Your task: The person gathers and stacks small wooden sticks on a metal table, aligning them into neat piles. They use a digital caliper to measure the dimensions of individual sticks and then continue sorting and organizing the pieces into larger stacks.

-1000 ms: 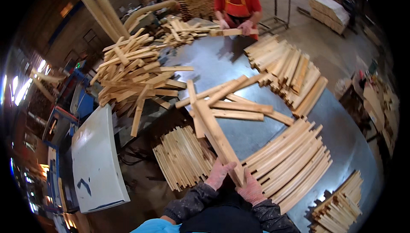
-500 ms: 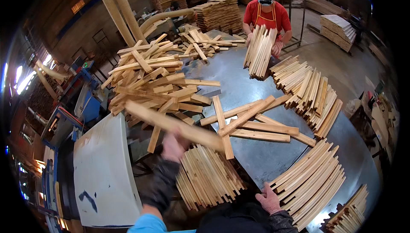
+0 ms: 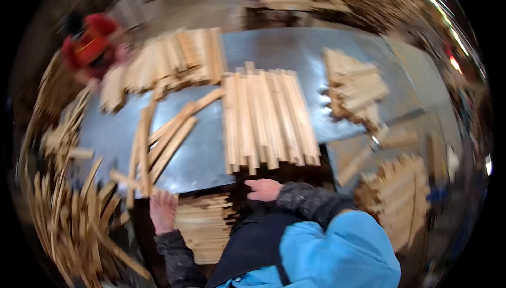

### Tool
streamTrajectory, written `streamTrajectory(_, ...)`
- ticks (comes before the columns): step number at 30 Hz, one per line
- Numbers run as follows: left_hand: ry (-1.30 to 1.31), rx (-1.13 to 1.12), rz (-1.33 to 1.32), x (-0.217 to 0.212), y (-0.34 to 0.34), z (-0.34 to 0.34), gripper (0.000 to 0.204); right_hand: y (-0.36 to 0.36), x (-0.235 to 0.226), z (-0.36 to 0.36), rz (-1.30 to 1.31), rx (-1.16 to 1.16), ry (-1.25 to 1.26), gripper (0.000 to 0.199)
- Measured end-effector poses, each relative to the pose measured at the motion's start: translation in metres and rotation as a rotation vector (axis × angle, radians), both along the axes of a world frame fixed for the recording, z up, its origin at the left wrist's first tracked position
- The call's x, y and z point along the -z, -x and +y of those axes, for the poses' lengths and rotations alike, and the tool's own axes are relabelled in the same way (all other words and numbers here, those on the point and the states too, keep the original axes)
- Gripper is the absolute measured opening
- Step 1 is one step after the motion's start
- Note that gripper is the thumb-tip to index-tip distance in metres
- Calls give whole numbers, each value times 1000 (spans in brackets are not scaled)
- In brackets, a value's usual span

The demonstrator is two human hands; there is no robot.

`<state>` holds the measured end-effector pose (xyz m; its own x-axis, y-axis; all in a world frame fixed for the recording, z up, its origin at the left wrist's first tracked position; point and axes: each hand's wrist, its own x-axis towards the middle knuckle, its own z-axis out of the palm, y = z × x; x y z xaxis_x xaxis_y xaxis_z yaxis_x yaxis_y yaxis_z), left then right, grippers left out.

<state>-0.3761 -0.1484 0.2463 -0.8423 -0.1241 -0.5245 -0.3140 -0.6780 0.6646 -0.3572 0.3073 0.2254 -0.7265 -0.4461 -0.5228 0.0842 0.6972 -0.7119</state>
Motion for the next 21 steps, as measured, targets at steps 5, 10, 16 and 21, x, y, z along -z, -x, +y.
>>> streamTrajectory(5, 7, 328, -235, 69, -10, 149, 62, -15, 11, 64, -110, 249, -34, 80)
streamTrajectory(10, 356, 442, -267, 94, 32, 203, 62, -19, -3, 146, -94, 475, 24, 79)
streamTrajectory(16, 1128, 697, 44, 86, 132, 249, 66, 18, 42, 266, 141, 1053, 128, 74)
streamTrajectory(21, 1568, 979, 103, 123, 205, 277, 76, 74, 89, 337, 224, 1187, 113, 76)
